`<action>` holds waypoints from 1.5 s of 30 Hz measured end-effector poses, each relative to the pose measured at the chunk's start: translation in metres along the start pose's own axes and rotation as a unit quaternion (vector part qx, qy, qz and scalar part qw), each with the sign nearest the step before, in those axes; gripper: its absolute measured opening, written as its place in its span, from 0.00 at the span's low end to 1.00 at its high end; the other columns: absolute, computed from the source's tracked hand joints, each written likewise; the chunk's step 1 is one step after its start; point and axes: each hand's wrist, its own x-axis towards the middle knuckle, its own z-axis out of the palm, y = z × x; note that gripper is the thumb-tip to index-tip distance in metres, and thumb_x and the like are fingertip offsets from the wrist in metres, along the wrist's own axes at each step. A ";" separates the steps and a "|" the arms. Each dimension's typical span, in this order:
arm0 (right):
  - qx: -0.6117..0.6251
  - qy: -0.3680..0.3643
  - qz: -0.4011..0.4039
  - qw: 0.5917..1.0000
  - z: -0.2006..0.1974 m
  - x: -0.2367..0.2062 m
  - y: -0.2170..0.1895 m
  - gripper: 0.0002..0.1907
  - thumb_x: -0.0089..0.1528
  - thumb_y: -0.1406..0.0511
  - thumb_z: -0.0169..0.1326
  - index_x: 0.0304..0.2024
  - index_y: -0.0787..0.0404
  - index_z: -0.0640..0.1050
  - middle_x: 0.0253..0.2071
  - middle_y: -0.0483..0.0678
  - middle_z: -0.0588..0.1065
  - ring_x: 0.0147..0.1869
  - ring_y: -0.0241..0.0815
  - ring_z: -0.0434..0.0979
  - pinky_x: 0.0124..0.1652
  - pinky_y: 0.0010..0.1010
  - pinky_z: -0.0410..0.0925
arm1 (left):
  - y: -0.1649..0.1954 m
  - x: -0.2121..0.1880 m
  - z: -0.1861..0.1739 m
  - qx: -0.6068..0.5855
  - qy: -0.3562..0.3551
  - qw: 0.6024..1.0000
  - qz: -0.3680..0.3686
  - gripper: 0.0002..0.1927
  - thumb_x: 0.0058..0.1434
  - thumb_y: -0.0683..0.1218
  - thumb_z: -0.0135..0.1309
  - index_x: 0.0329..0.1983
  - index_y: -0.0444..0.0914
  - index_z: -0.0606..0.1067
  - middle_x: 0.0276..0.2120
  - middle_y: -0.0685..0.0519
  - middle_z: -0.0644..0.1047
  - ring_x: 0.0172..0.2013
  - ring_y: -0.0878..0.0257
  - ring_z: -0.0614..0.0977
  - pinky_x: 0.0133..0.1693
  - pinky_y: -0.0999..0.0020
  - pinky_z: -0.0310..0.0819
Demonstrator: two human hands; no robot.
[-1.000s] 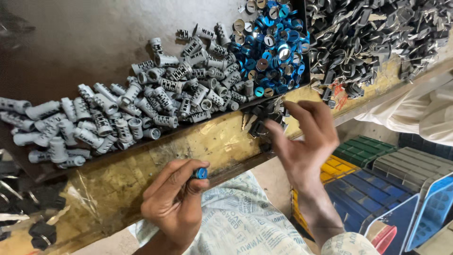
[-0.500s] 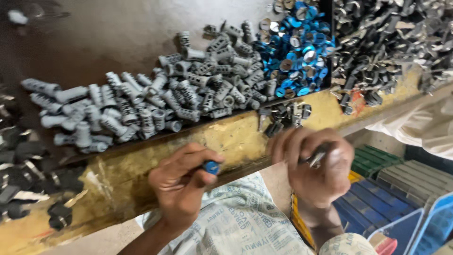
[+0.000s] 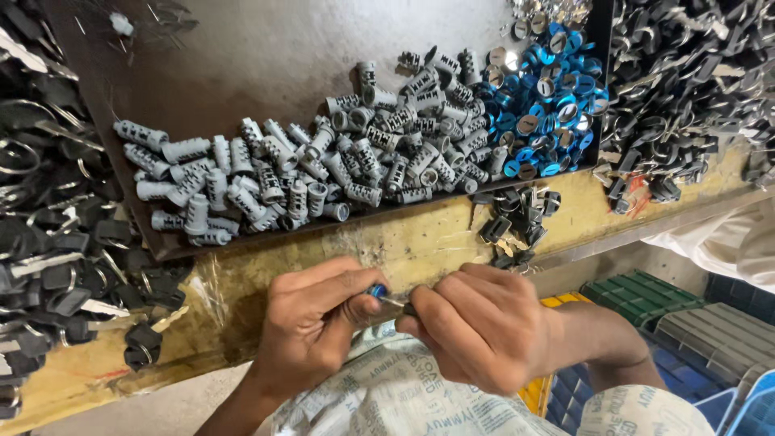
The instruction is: The person assembles keys by inserting pins into key blanks, placing a blue cap, and inserting a cylinder lock core. The person repeats this process for multiple keys, placing the finished keys on the table.
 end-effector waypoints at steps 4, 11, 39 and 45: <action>0.195 -0.018 0.167 0.966 0.005 0.001 0.005 0.04 0.66 0.74 0.57 0.37 0.72 0.76 0.23 0.49 0.68 0.22 0.40 0.69 0.22 0.37 0.59 | -0.003 -0.006 0.005 0.241 0.074 0.950 0.184 0.13 0.57 0.33 0.52 0.45 0.23 0.77 0.34 0.46 0.77 0.27 0.61 0.80 0.25 0.67 0.71; 0.222 0.019 0.349 0.910 0.043 -0.020 0.006 0.05 0.65 0.72 0.55 0.34 0.65 0.78 0.16 0.46 0.70 0.15 0.39 0.69 0.18 0.32 0.59 | -0.021 -0.011 0.027 0.243 0.124 0.952 0.137 0.13 0.57 0.30 0.53 0.45 0.21 0.75 0.32 0.42 0.76 0.28 0.57 0.83 0.28 0.65 0.77; -0.326 -0.048 0.130 0.935 -0.055 0.033 0.160 0.02 0.64 0.75 0.63 0.39 0.66 0.81 0.36 0.52 0.77 0.40 0.47 0.77 0.39 0.36 0.70 | 0.000 0.021 0.048 0.211 0.171 0.961 0.057 0.10 0.63 0.37 0.63 0.46 0.32 0.77 0.41 0.46 0.79 0.35 0.57 0.85 0.34 0.67 0.80; -0.123 -0.054 0.253 0.958 -0.048 0.039 0.097 0.05 0.73 0.74 0.59 0.43 0.67 0.75 0.38 0.51 0.76 0.35 0.41 0.77 0.30 0.28 0.69 | -0.011 0.022 0.040 -0.079 0.150 0.983 -0.076 0.08 0.62 0.38 0.64 0.43 0.32 0.81 0.37 0.51 0.84 0.28 0.71 0.79 0.27 0.77 0.71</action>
